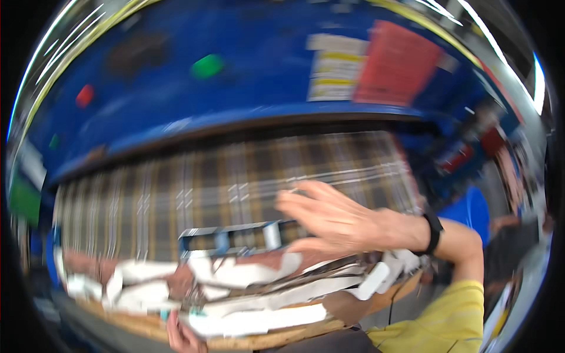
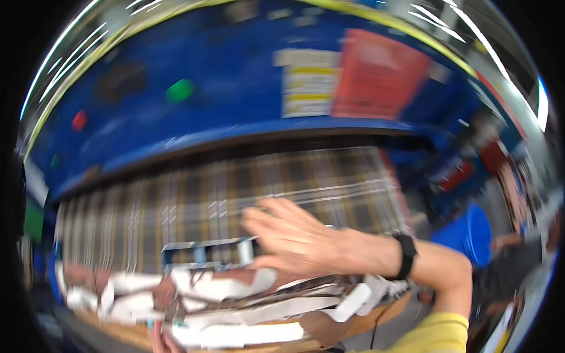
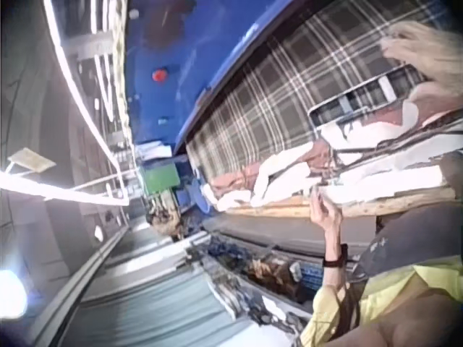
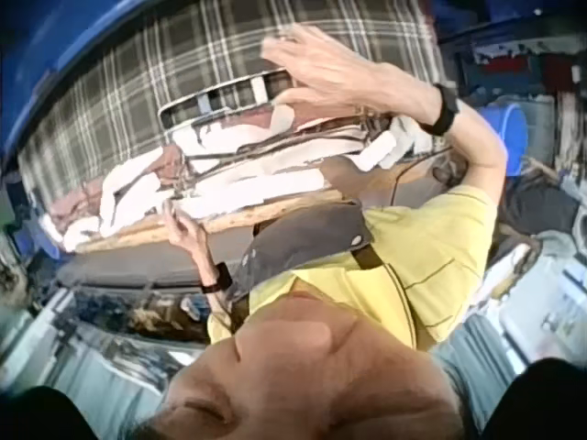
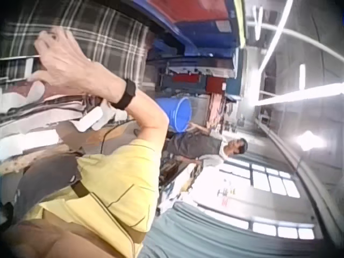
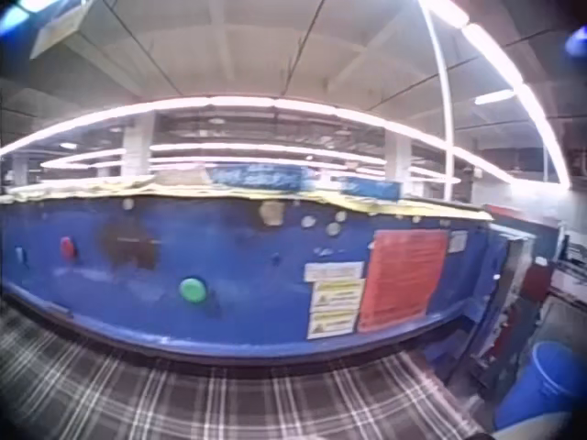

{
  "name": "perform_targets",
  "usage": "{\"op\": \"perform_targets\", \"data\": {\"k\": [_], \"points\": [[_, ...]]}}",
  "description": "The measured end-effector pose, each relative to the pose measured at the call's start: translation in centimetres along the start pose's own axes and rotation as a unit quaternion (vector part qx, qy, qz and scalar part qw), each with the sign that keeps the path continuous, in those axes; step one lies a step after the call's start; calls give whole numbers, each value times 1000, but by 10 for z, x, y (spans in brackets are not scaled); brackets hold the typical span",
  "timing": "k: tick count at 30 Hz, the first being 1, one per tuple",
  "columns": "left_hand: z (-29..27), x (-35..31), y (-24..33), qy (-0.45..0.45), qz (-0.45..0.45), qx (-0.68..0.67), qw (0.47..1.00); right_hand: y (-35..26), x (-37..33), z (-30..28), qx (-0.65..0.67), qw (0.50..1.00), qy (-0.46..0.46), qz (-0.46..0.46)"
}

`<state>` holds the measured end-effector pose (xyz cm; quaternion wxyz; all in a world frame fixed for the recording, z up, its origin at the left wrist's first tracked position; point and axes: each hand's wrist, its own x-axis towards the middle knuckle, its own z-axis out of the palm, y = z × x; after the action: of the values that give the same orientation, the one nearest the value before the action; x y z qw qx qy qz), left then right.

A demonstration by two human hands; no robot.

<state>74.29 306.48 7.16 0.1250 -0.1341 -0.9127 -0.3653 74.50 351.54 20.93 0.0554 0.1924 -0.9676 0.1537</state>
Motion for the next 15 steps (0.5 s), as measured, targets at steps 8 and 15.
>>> {"op": "perform_targets", "data": {"k": [8, 15], "points": [[-23, -17, -20, 94, 33, 12, 995, -47, 22, 77, -53, 997, -54, 14], [-28, -17, -21, 54, 136, -137, 980, -48, 21, 84, -23, 989, -5, 146]]}}
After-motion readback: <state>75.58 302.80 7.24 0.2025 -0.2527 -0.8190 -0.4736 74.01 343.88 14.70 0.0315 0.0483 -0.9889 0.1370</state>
